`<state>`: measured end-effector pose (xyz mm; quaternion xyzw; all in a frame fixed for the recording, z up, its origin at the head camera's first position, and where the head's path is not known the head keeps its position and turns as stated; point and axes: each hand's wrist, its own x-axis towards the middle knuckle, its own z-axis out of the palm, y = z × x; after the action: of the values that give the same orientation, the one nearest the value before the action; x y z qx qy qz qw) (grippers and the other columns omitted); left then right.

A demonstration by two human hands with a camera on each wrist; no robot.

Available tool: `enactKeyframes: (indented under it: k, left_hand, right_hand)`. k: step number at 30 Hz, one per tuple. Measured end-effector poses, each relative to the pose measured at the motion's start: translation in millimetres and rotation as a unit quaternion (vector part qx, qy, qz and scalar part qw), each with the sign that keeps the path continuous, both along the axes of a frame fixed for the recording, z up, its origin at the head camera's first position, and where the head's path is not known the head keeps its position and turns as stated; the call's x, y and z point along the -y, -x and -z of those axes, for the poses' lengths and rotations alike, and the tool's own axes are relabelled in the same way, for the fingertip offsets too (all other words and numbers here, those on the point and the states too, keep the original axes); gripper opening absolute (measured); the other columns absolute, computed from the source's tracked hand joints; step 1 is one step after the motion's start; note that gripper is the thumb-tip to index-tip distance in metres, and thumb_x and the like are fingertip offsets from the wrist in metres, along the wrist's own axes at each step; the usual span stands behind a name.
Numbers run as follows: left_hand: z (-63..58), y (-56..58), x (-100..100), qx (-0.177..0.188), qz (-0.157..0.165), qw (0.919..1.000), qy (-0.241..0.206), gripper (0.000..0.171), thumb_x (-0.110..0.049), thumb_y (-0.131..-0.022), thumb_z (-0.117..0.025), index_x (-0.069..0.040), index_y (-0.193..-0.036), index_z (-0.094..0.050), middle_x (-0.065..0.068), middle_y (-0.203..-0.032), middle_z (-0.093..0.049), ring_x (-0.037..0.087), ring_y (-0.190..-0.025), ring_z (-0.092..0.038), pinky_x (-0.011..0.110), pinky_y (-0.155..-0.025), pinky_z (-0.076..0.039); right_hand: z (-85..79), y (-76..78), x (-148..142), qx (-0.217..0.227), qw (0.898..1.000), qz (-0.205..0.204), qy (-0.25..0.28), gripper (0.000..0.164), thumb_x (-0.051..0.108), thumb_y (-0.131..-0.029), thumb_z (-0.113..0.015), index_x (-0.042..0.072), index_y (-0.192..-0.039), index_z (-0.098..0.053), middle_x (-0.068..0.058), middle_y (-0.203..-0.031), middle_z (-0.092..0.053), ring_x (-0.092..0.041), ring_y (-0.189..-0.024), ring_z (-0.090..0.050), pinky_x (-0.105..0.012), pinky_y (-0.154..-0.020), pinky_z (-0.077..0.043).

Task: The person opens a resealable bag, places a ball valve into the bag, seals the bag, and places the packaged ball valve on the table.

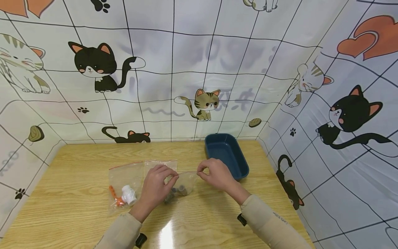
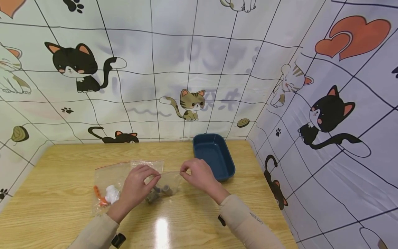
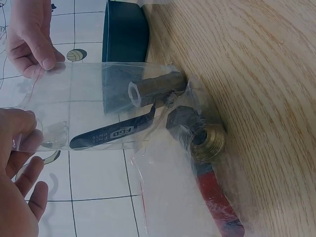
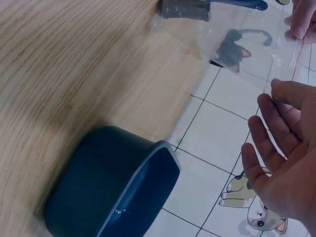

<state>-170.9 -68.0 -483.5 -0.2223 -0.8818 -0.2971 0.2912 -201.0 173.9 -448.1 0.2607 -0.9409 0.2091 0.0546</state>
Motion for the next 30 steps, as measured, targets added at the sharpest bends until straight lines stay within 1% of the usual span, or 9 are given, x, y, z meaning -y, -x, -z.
enactKeyframes:
  k: [5, 12, 14, 16, 17, 19, 22, 27, 30]
  left_hand:
    - [-0.6, -0.8, 0.5, 0.007, -0.001, 1.0, 0.0, 0.008, -0.021, -0.078, -0.081, -0.023, -0.076, -0.073, -0.01, -0.079, -0.07, 0.017, -0.087, -0.065, 0.04, -0.083, -0.052]
    - [-2.3, -1.3, 6.4, 0.016, -0.001, 0.9998, -0.011, 0.008, -0.019, -0.078, -0.081, -0.02, -0.081, -0.074, -0.006, -0.083, -0.073, 0.02, -0.09, -0.066, 0.041, -0.085, -0.052]
    - [-2.6, -1.3, 9.5, 0.019, -0.004, 0.9997, -0.011, 0.008, -0.018, -0.078, -0.081, -0.02, -0.081, -0.074, -0.005, -0.084, -0.073, 0.021, -0.091, -0.066, 0.04, -0.087, -0.052]
    - [-2.9, -1.4, 12.0, 0.021, -0.009, 0.9997, -0.005, 0.007, -0.019, -0.078, -0.081, -0.019, -0.08, -0.075, -0.005, -0.083, -0.073, 0.021, -0.091, -0.066, 0.041, -0.087, -0.052]
    - [-3.1, -1.4, 12.7, 0.024, -0.01, 0.9997, -0.002, 0.007, -0.018, -0.078, -0.081, -0.019, -0.08, -0.075, -0.005, -0.083, -0.073, 0.021, -0.091, -0.066, 0.041, -0.088, -0.052]
    - [-3.2, -1.1, 13.0, 0.023, -0.012, 0.9996, 0.002, 0.007, -0.018, -0.078, -0.082, -0.02, -0.079, -0.076, -0.005, -0.082, -0.073, 0.02, -0.091, -0.066, 0.041, -0.088, -0.052]
    - [-2.8, -0.5, 11.8, 0.017, -0.015, 0.9997, 0.008, 0.007, -0.019, -0.077, -0.083, -0.02, -0.079, -0.076, -0.006, -0.08, -0.073, 0.02, -0.089, -0.066, 0.041, -0.087, -0.052]
    - [-4.9, -0.7, 9.5, 0.007, -0.008, 0.9999, 0.013, 0.006, -0.021, -0.077, -0.083, -0.018, -0.078, -0.077, -0.005, -0.077, -0.071, 0.02, -0.086, -0.066, 0.041, -0.087, -0.053]
    - [-6.6, -2.0, 8.9, 0.003, -0.008, 0.9999, 0.01, 0.007, -0.021, -0.077, -0.083, -0.017, -0.077, -0.077, -0.004, -0.075, -0.07, 0.021, -0.085, -0.066, 0.041, -0.086, -0.053]
  right_hand:
    - [-0.6, 0.0, -2.3, 0.012, 1.0, 0.009, 0.001, 0.005, 0.025, -0.089, -0.071, 0.027, -0.084, -0.072, 0.012, -0.087, -0.071, -0.012, -0.088, -0.065, -0.032, -0.078, -0.052]
    - [-0.8, -0.8, -3.6, 0.016, 1.0, 0.013, -0.004, 0.004, 0.025, -0.088, -0.072, 0.028, -0.085, -0.072, 0.013, -0.088, -0.071, -0.008, -0.088, -0.064, -0.03, -0.078, -0.052]
    - [-0.5, -0.4, -3.7, 0.02, 1.0, 0.009, -0.005, 0.004, 0.024, -0.088, -0.072, 0.027, -0.085, -0.071, 0.012, -0.089, -0.071, -0.009, -0.089, -0.064, -0.031, -0.079, -0.052]
    - [0.3, 0.2, -2.0, 0.023, 1.0, 0.001, -0.008, 0.002, 0.024, -0.088, -0.072, 0.025, -0.09, -0.071, 0.01, -0.092, -0.072, -0.011, -0.091, -0.065, -0.032, -0.08, -0.052]
    - [-0.1, 0.3, 0.0, 0.022, 1.0, -0.005, -0.012, 0.005, 0.024, -0.088, -0.072, 0.024, -0.093, -0.071, 0.009, -0.094, -0.072, -0.012, -0.092, -0.066, -0.032, -0.081, -0.052]
    - [-0.3, 0.8, 6.9, 0.009, 0.999, -0.023, -0.025, 0.012, 0.025, -0.088, -0.072, 0.021, -0.1, -0.071, 0.007, -0.099, -0.072, -0.013, -0.094, -0.067, -0.032, -0.082, -0.053]
    - [-2.8, 0.2, 23.2, -0.031, 0.997, -0.056, -0.053, 0.02, 0.027, -0.089, -0.071, 0.02, -0.108, -0.071, 0.006, -0.102, -0.073, -0.01, -0.094, -0.068, -0.029, -0.083, -0.054]
    - [-7.2, -2.6, 50.6, -0.106, 0.984, -0.117, -0.079, 0.014, 0.027, -0.091, -0.068, 0.022, -0.103, -0.073, 0.009, -0.094, -0.074, -0.006, -0.083, -0.067, -0.024, -0.077, -0.053]
    - [-8.2, -3.9, 60.0, -0.132, 0.98, -0.125, -0.082, 0.01, 0.028, -0.092, -0.068, 0.024, -0.098, -0.074, 0.011, -0.088, -0.073, -0.004, -0.075, -0.064, -0.023, -0.072, -0.052]
